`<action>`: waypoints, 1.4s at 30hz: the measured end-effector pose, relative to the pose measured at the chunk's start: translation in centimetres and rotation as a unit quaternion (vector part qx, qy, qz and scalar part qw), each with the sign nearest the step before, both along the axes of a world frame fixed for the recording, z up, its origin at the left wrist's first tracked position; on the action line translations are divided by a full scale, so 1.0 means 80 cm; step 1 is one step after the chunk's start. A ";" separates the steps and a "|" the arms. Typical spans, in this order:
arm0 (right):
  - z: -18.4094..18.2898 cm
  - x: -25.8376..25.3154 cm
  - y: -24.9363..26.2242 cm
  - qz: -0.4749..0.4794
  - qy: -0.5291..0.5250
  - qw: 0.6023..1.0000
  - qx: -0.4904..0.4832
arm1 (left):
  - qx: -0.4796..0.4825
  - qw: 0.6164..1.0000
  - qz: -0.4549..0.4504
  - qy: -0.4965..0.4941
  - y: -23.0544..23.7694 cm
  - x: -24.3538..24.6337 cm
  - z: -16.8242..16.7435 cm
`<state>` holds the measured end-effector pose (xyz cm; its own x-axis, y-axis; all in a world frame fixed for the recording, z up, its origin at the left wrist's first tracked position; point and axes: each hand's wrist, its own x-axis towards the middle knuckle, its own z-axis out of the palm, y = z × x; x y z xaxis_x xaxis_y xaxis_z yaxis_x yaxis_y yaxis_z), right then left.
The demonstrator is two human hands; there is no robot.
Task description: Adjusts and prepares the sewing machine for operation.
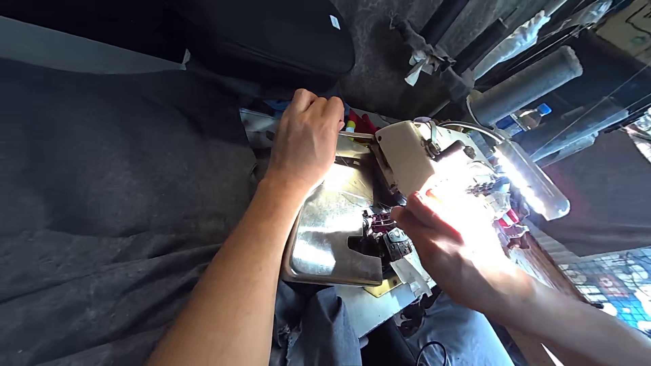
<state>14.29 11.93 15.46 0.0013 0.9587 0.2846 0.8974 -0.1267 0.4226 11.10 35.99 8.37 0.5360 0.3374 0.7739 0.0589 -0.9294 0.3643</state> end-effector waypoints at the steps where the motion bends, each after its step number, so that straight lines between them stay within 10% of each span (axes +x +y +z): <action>1: -0.004 0.003 0.001 -0.001 0.001 1.000 -0.003 | -0.001 1.000 -0.001 0.001 0.000 0.000 0.000; 42: -0.031 -0.010 -0.031 0.050 -0.111 0.990 0.070 | 0.002 1.000 -0.004 0.004 0.001 0.001 -0.001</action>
<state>13.46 9.43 12.98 -0.1696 0.9018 0.3975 0.7950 -0.1132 0.5959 11.22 36.10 8.32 0.5446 0.3293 0.7713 0.0543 -0.9316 0.3594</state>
